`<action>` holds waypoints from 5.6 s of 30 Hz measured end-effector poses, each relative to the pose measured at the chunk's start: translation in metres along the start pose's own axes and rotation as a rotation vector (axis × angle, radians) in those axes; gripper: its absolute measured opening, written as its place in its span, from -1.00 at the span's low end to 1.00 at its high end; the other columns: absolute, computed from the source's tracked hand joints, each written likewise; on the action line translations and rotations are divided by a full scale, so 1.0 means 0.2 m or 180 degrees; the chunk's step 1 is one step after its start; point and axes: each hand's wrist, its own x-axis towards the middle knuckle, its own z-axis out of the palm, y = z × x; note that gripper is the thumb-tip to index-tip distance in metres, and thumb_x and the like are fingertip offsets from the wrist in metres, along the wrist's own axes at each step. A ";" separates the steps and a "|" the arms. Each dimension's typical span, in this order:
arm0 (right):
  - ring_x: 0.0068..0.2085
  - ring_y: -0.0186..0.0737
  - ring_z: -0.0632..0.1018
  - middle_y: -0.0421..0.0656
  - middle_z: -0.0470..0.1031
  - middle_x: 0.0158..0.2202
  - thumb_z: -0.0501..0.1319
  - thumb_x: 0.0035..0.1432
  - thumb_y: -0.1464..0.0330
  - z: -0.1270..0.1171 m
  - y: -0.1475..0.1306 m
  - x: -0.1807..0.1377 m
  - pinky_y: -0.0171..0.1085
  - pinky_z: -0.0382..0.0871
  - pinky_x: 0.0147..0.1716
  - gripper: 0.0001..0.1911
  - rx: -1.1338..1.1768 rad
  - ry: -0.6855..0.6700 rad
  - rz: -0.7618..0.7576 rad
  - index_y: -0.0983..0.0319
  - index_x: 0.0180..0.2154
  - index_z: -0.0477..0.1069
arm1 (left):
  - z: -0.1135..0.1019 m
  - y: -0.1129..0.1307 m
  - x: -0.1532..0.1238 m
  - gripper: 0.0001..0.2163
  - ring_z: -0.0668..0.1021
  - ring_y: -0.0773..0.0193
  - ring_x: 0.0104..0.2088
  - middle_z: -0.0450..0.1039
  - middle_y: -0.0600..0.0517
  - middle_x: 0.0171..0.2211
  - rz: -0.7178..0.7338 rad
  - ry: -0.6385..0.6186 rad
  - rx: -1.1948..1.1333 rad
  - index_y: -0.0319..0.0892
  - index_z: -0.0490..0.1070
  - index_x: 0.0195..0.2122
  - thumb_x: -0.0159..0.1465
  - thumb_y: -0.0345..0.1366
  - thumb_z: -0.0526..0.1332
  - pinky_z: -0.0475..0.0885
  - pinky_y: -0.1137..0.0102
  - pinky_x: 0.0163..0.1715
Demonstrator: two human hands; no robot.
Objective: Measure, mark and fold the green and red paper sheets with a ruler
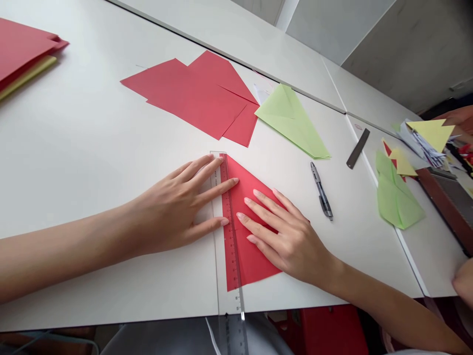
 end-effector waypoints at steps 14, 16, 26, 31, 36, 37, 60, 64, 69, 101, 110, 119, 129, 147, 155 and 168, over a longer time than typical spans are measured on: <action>0.26 0.06 0.37 0.05 0.54 0.06 0.20 0.32 0.44 0.04 0.05 0.00 0.08 0.39 0.18 -0.74 -0.0084 0.0281 -0.0100 0.26 0.01 0.54 | 0.02 -0.01 -0.01 -0.47 0.15 -0.12 0.36 0.02 -0.05 0.40 0.0004 0.0047 0.0033 0.04 0.15 0.34 0.39 0.06 -0.03 0.16 -0.05 0.30; 0.26 0.03 0.38 0.04 0.54 0.07 0.19 0.33 0.44 0.04 0.05 0.00 0.06 0.38 0.19 -0.74 -0.0065 0.0288 -0.0072 0.25 0.01 0.54 | 0.02 -0.01 -0.01 -0.47 0.16 -0.15 0.36 0.01 -0.03 0.40 -0.0002 0.0070 -0.0027 0.06 0.14 0.34 0.38 0.06 -0.01 0.16 -0.07 0.29; 0.27 0.03 0.36 0.05 0.53 0.09 0.19 0.33 0.45 0.04 0.05 0.00 0.08 0.35 0.20 -0.73 0.0058 0.0268 -0.0038 0.27 0.02 0.53 | 0.01 -0.01 -0.01 -0.46 0.14 -0.12 0.37 0.01 -0.09 0.40 0.0031 0.0075 0.0053 0.00 0.16 0.33 0.39 0.06 -0.03 0.16 -0.04 0.30; 0.29 0.00 0.33 0.01 0.51 0.11 0.19 0.32 0.43 0.05 0.06 -0.01 0.07 0.32 0.23 -0.71 0.0029 0.0176 -0.0039 0.23 0.05 0.52 | 0.02 -0.01 -0.01 -0.47 0.15 -0.13 0.37 -0.01 -0.03 0.41 -0.0017 0.0052 0.0027 0.07 0.13 0.34 0.38 0.07 -0.02 0.16 -0.06 0.29; 0.28 0.00 0.34 0.03 0.51 0.11 0.18 0.33 0.43 0.05 0.05 -0.01 0.07 0.33 0.22 -0.72 0.0018 0.0215 -0.0061 0.25 0.04 0.52 | 0.02 -0.01 -0.01 -0.47 0.14 -0.12 0.37 0.00 -0.03 0.41 -0.0006 0.0103 -0.0017 0.05 0.14 0.33 0.38 0.06 -0.02 0.15 -0.05 0.30; 0.28 0.00 0.35 0.03 0.51 0.10 0.18 0.34 0.44 0.05 0.05 -0.01 0.08 0.33 0.22 -0.72 0.0020 0.0228 -0.0057 0.26 0.03 0.52 | 0.02 0.00 -0.01 -0.47 0.14 -0.11 0.37 0.00 -0.03 0.41 -0.0012 0.0094 -0.0002 0.05 0.14 0.33 0.38 0.06 -0.02 0.15 -0.05 0.30; 0.35 -0.04 0.23 0.03 0.28 0.29 0.01 0.41 0.43 0.09 0.02 0.00 0.03 0.22 0.30 -0.54 -0.0287 -0.0139 0.0132 0.48 0.26 0.21 | 0.01 0.01 -0.04 -0.45 0.18 -0.22 0.35 -0.01 -0.20 0.40 0.0036 0.0207 0.0408 -0.09 0.19 0.34 0.39 0.02 0.04 0.30 -0.07 0.22; 0.41 -0.08 0.07 0.03 0.03 0.39 -0.10 0.45 0.37 0.04 0.01 0.05 0.01 0.15 0.33 -0.46 -0.0228 -0.0697 0.0344 0.48 0.35 0.00 | -0.01 0.02 -0.04 -0.45 0.17 -0.22 0.35 -0.01 -0.23 0.39 0.0011 0.0109 0.0435 -0.09 0.19 0.34 0.39 0.04 0.02 0.34 -0.08 0.19; 0.42 -0.19 0.00 -0.11 -0.07 0.42 -0.20 0.47 0.23 -0.05 0.05 0.21 -0.06 0.04 0.37 -0.42 0.0385 -0.1401 0.0761 0.38 0.38 -0.06 | 0.00 0.02 -0.05 -0.44 0.18 -0.25 0.34 0.01 -0.27 0.38 0.0007 0.0124 0.0483 -0.10 0.13 0.36 0.39 0.01 0.02 0.37 -0.11 0.15; 0.40 0.00 0.07 0.01 -0.04 0.41 -0.11 0.41 0.03 0.01 0.09 0.28 0.05 0.11 0.34 -0.25 -0.0228 -0.1353 0.0350 0.43 0.38 -0.04 | 0.01 0.03 -0.05 -0.44 0.17 -0.28 0.34 0.04 -0.32 0.36 -0.0020 0.0092 0.0397 -0.16 0.21 0.32 0.38 0.00 0.04 0.33 -0.12 0.17; 0.40 0.14 0.00 0.09 -0.07 0.41 0.06 0.35 0.39 -0.01 0.07 0.10 0.12 0.22 0.27 -0.35 -0.0414 -0.1138 0.0051 0.34 0.39 -0.03 | 0.00 0.02 -0.05 -0.47 0.18 -0.24 0.35 0.04 -0.23 0.37 -0.0084 0.0095 0.0287 -0.08 0.23 0.31 0.37 0.01 0.08 0.32 -0.10 0.19; 0.41 0.16 -0.07 0.08 -0.05 0.42 -0.03 0.13 0.69 0.06 0.09 0.06 0.13 0.23 0.27 -0.21 -0.0407 -0.0920 0.0090 0.27 0.39 -0.01 | -0.01 0.02 -0.05 -0.45 0.13 -0.23 0.36 -0.02 -0.21 0.40 -0.0111 0.0023 0.0276 -0.05 0.14 0.35 0.38 0.00 0.06 0.32 -0.11 0.19; 0.41 0.14 -0.07 0.08 -0.07 0.42 -0.04 0.18 0.67 0.05 0.09 0.06 0.13 0.22 0.27 -0.24 -0.0335 -0.0924 0.0122 0.26 0.39 -0.02 | 0.00 0.02 -0.05 -0.43 0.13 -0.22 0.36 -0.09 -0.18 0.42 -0.0083 0.0059 0.0288 -0.05 0.09 0.37 0.37 -0.02 0.08 0.32 -0.09 0.20; 0.40 0.21 -0.01 0.15 0.02 0.40 -0.02 0.22 0.67 0.03 0.09 0.08 0.16 0.25 0.24 -0.28 -0.0221 -0.0950 0.0117 0.17 0.37 0.08 | 0.00 0.01 -0.04 -0.43 0.13 -0.26 0.36 -0.06 -0.26 0.40 -0.0009 0.0109 0.0342 -0.11 0.10 0.37 0.39 -0.03 0.05 0.32 -0.12 0.18; 0.41 0.15 -0.02 0.10 0.04 0.40 -0.01 0.26 0.63 0.04 0.09 0.07 0.14 0.26 0.24 -0.32 -0.0125 -0.0810 0.0160 0.14 0.36 0.11 | 0.00 0.02 -0.04 -0.38 0.11 -0.21 0.37 -0.06 -0.24 0.40 -0.0085 0.0073 0.0293 -0.20 0.08 0.38 0.38 0.02 0.04 0.29 -0.08 0.23; 0.40 0.18 0.01 0.15 0.08 0.38 -0.04 0.21 0.69 0.05 0.07 0.06 0.14 0.26 0.24 -0.30 -0.0268 -0.0692 0.0090 0.24 0.35 0.12 | 0.00 0.02 -0.04 -0.32 0.12 -0.22 0.37 -0.02 -0.32 0.38 0.0042 0.0095 0.0521 -0.38 0.06 0.36 0.39 0.05 0.01 0.30 -0.04 0.23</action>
